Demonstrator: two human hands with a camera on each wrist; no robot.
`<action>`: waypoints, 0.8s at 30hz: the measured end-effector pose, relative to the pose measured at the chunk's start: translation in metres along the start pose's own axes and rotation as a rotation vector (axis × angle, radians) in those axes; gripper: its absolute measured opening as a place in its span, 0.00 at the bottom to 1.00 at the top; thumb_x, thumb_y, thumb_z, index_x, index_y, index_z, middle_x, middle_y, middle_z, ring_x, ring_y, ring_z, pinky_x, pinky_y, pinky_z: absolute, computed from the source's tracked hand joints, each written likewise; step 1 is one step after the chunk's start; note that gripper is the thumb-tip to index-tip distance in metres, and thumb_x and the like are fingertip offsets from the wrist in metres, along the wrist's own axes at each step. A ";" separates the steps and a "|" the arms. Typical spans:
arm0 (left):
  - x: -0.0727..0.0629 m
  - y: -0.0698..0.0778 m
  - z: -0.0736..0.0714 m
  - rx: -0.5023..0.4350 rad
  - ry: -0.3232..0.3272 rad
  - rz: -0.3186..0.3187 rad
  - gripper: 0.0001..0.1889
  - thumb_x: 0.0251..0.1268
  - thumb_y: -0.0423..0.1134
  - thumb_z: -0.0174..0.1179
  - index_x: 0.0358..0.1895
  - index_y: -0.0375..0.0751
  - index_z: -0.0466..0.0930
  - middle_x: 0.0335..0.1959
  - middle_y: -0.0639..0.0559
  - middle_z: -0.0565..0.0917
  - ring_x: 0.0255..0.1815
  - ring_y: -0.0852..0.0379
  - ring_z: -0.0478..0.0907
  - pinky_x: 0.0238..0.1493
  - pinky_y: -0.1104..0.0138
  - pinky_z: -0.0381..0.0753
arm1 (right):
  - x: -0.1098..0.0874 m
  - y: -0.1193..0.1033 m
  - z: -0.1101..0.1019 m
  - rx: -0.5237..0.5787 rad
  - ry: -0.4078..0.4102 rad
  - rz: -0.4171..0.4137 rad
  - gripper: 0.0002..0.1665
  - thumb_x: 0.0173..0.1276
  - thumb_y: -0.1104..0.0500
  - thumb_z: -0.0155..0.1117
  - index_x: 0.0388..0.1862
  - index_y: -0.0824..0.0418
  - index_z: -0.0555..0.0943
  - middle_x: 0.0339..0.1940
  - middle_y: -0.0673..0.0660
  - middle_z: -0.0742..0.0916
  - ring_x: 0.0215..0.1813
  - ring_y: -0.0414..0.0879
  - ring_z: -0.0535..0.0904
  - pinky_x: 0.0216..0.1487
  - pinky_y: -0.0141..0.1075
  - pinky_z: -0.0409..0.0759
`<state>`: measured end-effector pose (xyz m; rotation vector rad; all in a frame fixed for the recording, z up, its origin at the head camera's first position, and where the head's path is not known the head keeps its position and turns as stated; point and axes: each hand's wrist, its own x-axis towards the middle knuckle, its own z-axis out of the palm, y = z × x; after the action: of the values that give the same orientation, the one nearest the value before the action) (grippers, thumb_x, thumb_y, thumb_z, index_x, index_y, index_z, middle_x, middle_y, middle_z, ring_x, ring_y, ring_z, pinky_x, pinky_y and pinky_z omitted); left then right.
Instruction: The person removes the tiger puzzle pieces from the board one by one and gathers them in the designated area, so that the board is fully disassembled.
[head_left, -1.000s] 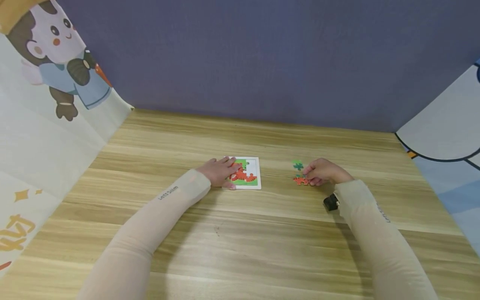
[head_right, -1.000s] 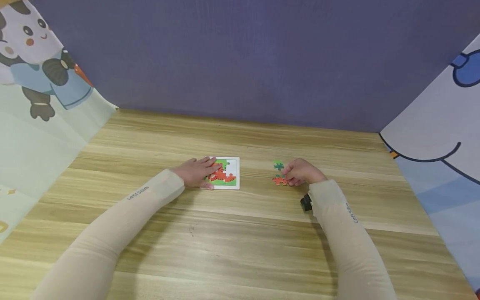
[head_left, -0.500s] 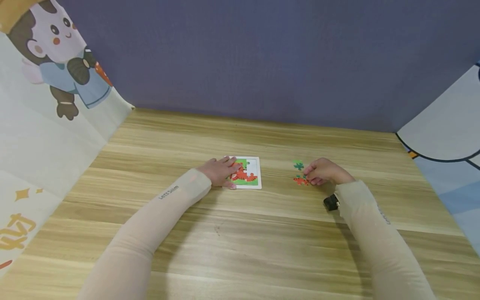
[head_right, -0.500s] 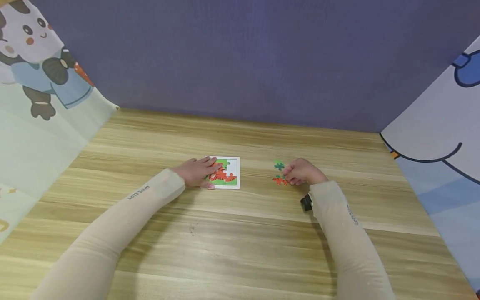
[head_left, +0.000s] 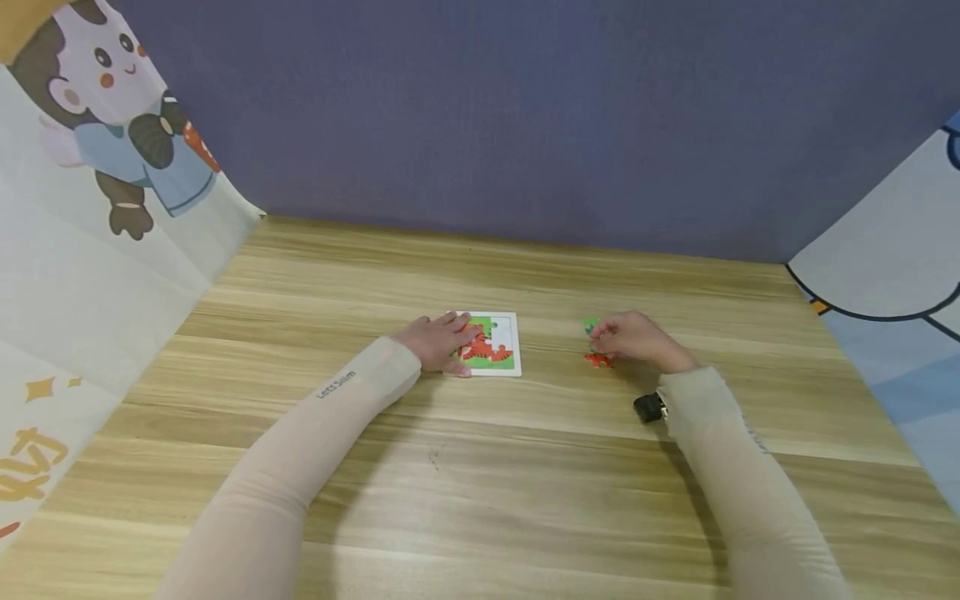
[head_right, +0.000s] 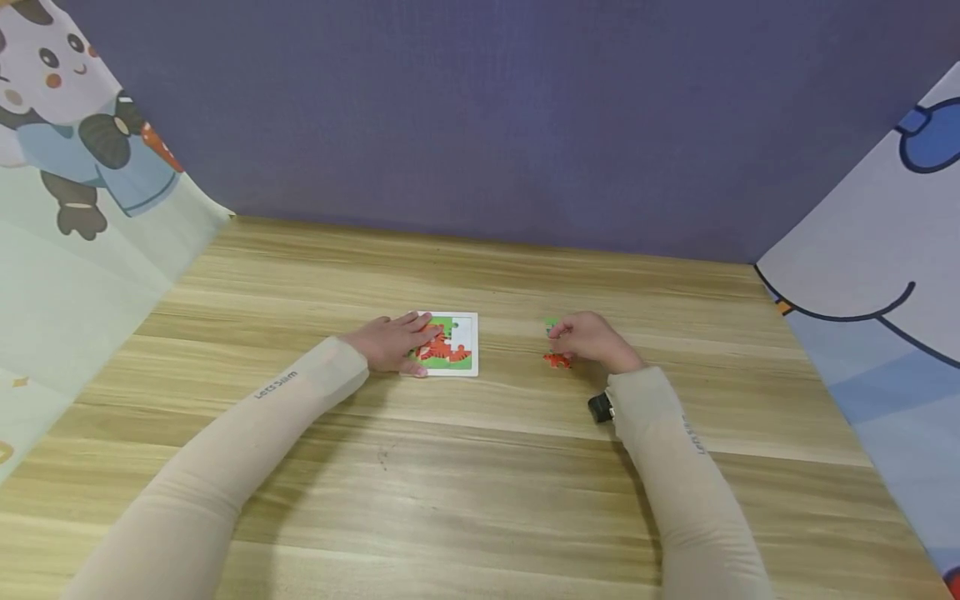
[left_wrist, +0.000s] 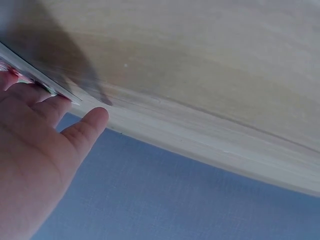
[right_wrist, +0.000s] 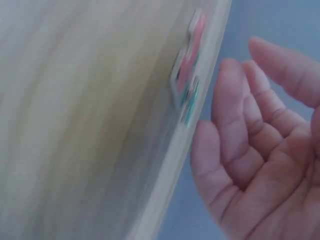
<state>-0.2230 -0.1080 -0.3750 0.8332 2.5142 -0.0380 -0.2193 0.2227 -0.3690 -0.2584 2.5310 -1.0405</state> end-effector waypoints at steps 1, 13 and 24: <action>-0.001 0.000 0.000 0.001 0.000 0.002 0.43 0.67 0.61 0.51 0.78 0.50 0.42 0.78 0.46 0.39 0.77 0.48 0.36 0.72 0.45 0.47 | -0.001 -0.002 0.002 -0.029 0.003 -0.021 0.16 0.64 0.62 0.62 0.46 0.74 0.80 0.27 0.52 0.84 0.29 0.41 0.76 0.35 0.34 0.76; -0.001 0.002 0.001 0.061 -0.036 -0.011 0.44 0.65 0.64 0.51 0.78 0.57 0.39 0.78 0.53 0.37 0.77 0.53 0.35 0.72 0.47 0.49 | -0.002 -0.039 0.031 -0.333 0.011 -0.183 0.12 0.64 0.62 0.64 0.45 0.66 0.83 0.37 0.58 0.86 0.25 0.42 0.76 0.40 0.44 0.78; 0.003 0.005 -0.003 0.035 -0.041 -0.017 0.44 0.64 0.63 0.52 0.78 0.58 0.40 0.78 0.55 0.36 0.77 0.54 0.34 0.72 0.47 0.45 | 0.021 -0.067 0.059 -0.569 -0.063 -0.301 0.13 0.61 0.59 0.69 0.45 0.62 0.85 0.23 0.48 0.76 0.28 0.40 0.67 0.35 0.35 0.72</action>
<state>-0.2237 -0.1012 -0.3733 0.8175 2.4888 -0.1041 -0.2121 0.1310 -0.3657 -0.8326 2.7285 -0.3640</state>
